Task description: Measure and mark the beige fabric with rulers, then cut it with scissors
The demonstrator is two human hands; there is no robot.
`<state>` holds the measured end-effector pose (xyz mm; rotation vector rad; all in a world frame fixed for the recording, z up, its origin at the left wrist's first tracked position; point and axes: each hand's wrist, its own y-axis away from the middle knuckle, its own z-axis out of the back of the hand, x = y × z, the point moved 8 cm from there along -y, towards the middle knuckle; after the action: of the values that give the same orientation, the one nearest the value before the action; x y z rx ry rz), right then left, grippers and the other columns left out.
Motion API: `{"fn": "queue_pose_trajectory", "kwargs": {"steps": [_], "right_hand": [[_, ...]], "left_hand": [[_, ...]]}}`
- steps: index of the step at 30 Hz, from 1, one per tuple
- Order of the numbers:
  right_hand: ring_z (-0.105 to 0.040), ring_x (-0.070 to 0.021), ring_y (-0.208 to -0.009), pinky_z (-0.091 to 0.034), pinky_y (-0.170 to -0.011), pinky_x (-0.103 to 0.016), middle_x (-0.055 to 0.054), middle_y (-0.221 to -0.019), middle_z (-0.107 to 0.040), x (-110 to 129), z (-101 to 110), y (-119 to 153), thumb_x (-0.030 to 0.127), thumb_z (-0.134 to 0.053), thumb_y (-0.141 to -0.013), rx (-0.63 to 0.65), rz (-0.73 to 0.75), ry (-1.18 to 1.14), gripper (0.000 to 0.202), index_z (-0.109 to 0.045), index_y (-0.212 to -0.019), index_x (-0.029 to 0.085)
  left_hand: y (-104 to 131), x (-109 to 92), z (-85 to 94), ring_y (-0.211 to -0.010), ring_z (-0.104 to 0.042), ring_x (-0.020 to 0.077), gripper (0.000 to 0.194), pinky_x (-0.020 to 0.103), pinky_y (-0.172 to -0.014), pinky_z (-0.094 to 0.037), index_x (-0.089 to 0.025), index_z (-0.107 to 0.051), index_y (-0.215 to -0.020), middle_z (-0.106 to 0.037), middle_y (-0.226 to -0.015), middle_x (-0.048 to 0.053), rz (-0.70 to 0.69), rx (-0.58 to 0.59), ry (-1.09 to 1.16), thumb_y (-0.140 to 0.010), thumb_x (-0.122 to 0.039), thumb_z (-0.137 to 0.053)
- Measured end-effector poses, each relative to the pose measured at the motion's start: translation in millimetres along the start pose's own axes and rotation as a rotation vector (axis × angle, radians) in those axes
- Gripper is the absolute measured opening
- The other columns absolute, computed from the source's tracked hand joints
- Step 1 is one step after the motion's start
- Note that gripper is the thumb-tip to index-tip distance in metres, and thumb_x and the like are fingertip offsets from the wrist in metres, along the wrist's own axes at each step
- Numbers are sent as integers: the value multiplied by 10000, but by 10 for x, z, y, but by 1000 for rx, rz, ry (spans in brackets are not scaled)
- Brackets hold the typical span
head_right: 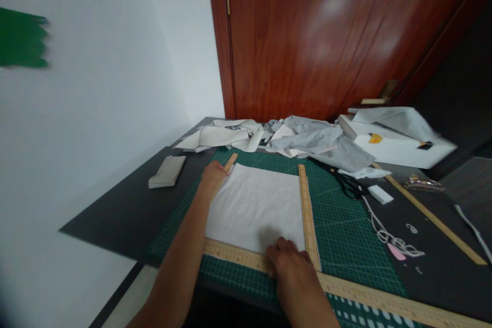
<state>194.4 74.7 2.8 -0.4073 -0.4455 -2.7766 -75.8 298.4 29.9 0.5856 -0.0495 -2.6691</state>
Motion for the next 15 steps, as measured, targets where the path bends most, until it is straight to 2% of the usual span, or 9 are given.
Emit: {"fn": "queue_pose_trajectory", "kwargs": {"steps": [6, 9, 15], "right_hand": [[-663, -262, -1110, -408, -848, -354, -85, -1153, -695, 15, 8, 14, 0, -459, -838, 1, -14, 14, 409, -732, -1012, 248], [-667, -264, -1096, -407, -835, -360, -86, -1146, -695, 15, 9, 20, 7, -455, -849, 2, -20, 25, 393, -732, -996, 244], [-677, -242, -1037, -400, -816, -342, -72, -1111, -703, 5, 7, 32, -5, -464, -853, -5, -20, 9, 393, -737, -980, 248]], "left_hand": [[26, -66, -8, -1235, -663, 304, 261, 337, -903, -502, -220, -683, -1108, -741, -1235, 113, -37, -30, 35, -890, -344, -754], [52, -111, 16, -1214, -677, 290, 235, 341, -903, -512, -220, -661, -1156, -735, -1243, 115, -63, -58, 50, -937, -302, -684], [138, -199, 213, -1184, -684, 318, 340, 384, -904, -526, -185, -554, -1320, -707, -1252, 174, -146, -177, 84, -981, -178, -563]]}}
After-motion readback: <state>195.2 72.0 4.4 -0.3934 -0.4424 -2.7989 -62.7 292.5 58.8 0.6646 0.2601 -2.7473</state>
